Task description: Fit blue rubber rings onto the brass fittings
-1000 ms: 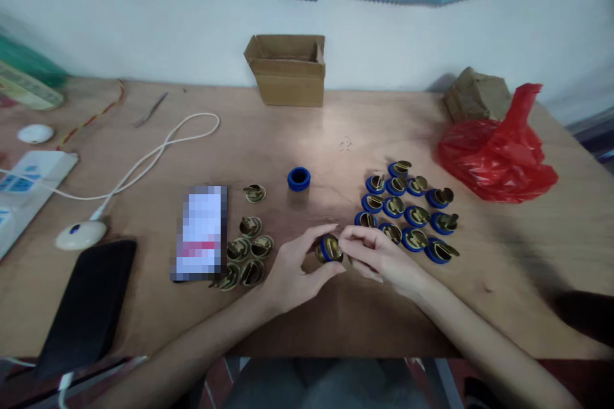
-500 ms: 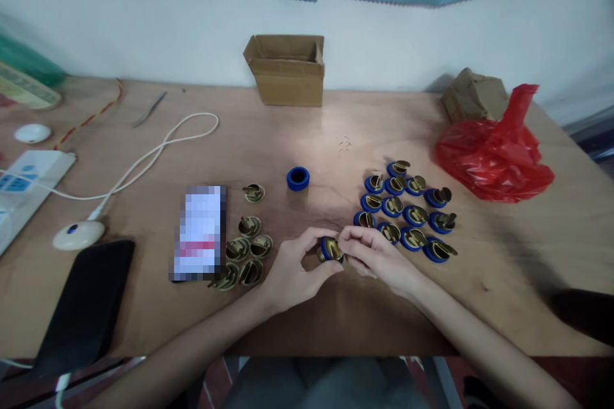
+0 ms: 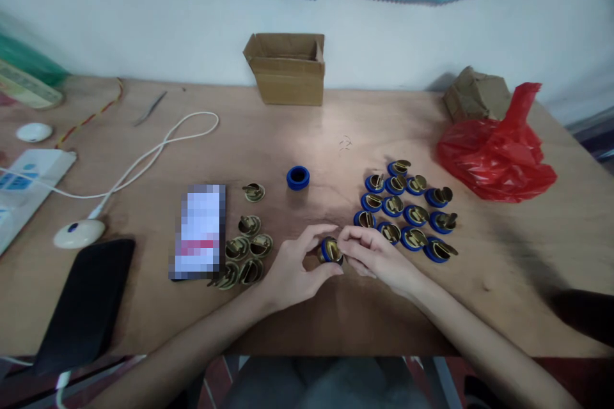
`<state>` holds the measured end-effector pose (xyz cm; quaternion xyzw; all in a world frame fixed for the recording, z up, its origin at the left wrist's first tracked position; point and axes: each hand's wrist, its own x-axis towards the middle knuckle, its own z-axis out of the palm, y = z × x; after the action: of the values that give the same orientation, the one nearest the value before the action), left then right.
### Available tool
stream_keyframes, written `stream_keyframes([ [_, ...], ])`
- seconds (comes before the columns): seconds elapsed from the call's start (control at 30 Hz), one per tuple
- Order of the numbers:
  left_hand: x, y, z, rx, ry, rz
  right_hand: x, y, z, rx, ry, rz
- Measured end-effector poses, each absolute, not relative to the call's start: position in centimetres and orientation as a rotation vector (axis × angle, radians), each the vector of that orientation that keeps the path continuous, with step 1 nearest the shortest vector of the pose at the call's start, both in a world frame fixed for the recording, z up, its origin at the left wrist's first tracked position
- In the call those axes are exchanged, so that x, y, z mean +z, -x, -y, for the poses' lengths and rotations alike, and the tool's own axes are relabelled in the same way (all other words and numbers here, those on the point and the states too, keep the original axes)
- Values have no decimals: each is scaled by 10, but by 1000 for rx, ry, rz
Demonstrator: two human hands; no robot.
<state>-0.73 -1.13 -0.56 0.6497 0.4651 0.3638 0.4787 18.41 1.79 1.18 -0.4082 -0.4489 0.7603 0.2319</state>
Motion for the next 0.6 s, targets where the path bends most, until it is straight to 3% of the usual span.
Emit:
stream_keyframes([
  [0.4, -12, 3, 18, 1029, -1485, -1184, 15, -181, -14, 1693, 1182, 1421],
  [0.6, -16, 4, 22, 1044, -1596, -1192, 7, -179, -14, 1863, 1151, 1296],
])
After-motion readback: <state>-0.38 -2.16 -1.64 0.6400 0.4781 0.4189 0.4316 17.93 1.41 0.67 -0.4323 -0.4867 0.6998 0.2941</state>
